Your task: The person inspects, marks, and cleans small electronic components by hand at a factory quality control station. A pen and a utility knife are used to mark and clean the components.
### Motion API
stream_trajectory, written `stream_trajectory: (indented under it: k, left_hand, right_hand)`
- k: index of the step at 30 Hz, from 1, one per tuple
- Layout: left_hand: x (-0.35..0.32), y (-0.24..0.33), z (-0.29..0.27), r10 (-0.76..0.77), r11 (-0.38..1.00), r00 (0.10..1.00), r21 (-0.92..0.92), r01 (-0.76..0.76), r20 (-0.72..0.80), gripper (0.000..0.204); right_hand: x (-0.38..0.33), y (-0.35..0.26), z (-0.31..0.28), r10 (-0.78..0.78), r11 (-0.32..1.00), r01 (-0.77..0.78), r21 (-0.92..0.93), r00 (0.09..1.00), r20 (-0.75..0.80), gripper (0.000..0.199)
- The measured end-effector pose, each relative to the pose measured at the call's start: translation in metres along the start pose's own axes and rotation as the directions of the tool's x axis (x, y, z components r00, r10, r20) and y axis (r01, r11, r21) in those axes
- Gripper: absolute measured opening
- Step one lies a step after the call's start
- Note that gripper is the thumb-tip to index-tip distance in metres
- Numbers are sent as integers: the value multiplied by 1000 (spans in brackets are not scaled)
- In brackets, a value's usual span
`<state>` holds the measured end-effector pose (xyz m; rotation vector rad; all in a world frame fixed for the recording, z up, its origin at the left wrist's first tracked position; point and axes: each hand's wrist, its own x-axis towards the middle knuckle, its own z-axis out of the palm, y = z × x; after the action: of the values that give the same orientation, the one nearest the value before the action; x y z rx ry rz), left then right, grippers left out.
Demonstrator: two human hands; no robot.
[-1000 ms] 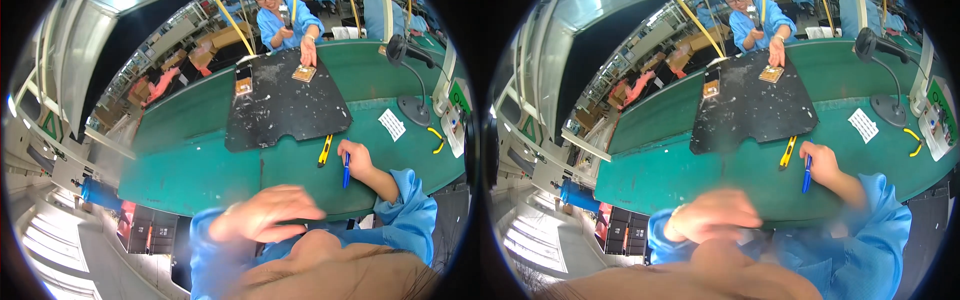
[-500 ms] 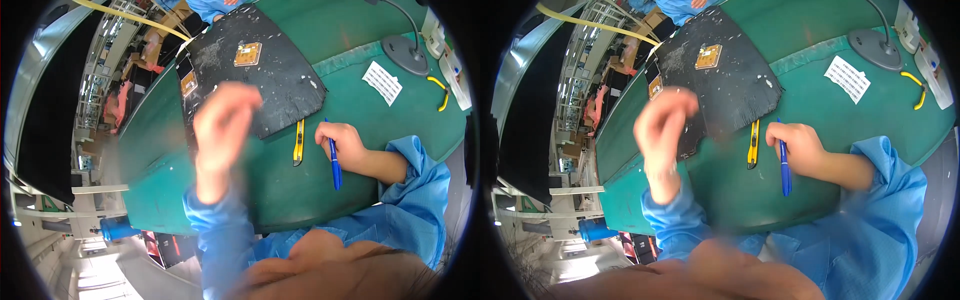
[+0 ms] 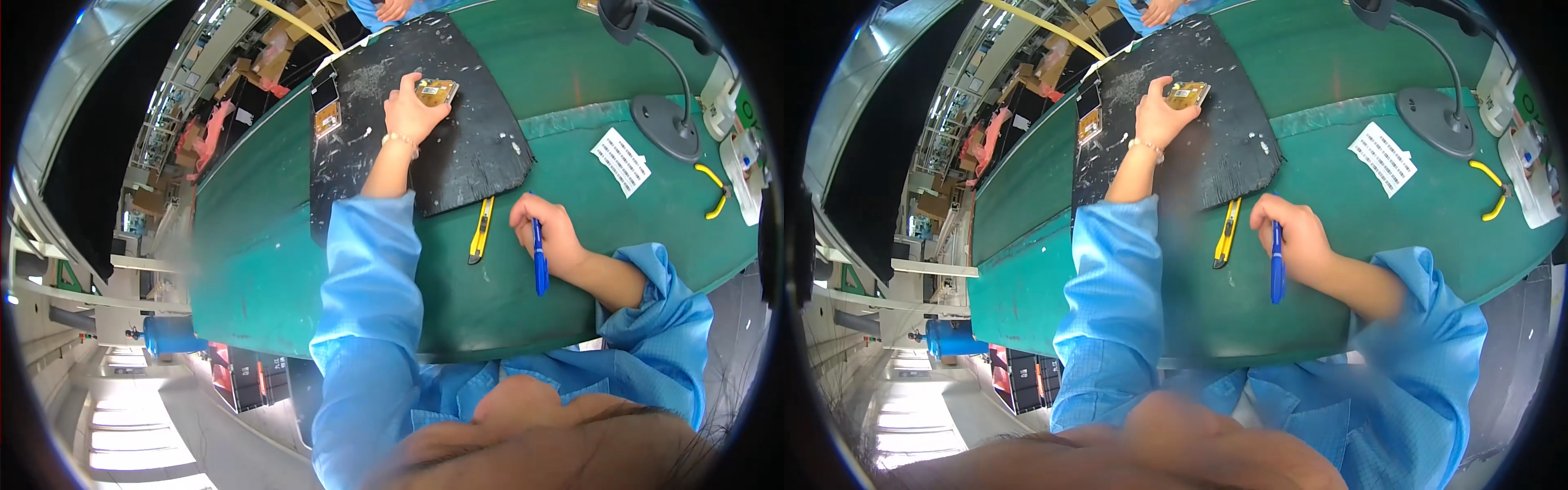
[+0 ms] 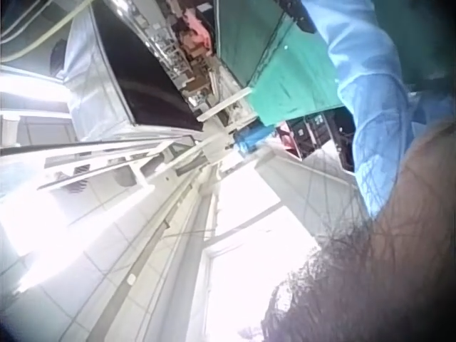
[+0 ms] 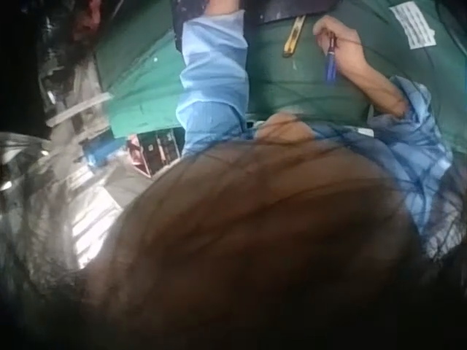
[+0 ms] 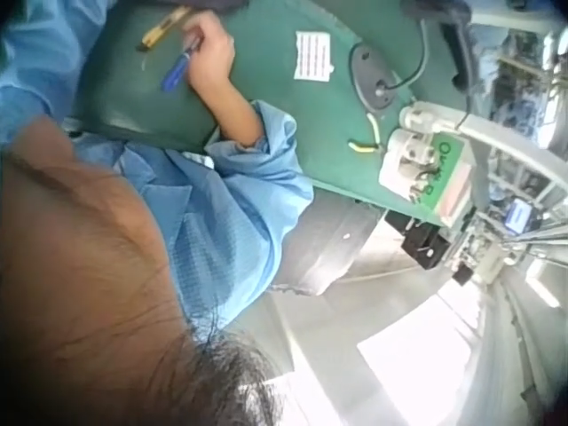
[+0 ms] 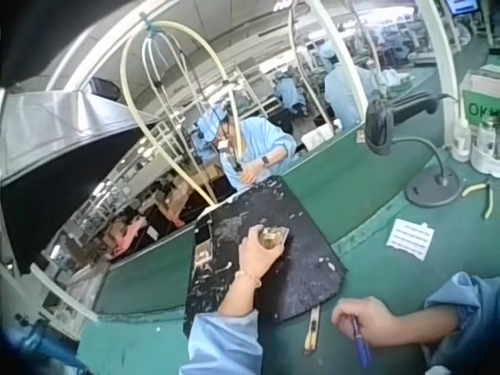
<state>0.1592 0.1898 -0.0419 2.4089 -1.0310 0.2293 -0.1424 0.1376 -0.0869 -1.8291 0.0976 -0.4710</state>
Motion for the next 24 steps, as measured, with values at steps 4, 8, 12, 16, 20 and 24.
stream_trajectory:
  k: [4, 8, 12, 16, 20, 24]
  left_hand:
    - [-64, 43, -10, 176, 905, 982, -382, -187, -64, 77]
    - [-133, 80, -18, 314, 857, 932, -369, -360, -181, 81]
    - [-175, 92, -13, 289, 874, 932, -337, -351, -220, 85]
    - [-189, 86, -17, 291, 807, 940, -482, -342, -179, 92]
    - [-197, 75, -30, -24, 241, 977, -947, 211, 212, 66]
    - [-199, 58, -23, 79, 77, 892, -895, 439, 445, 38]
  right_hand:
    - [5, 22, -5, -128, 962, 148, 230, 987, -102, 22]
    - [12, -4, -13, 169, 836, -88, 542, 980, -102, 44]
    - [16, -3, -9, 140, 804, -74, 590, 988, -66, 39]
    - [16, 3, -16, 122, 901, -84, 426, 990, -64, 30]
    - [13, -1, -12, 119, 907, -90, 412, 992, -45, 29]
    - [10, 3, -10, -1, 933, -17, 360, 999, 49, 34]
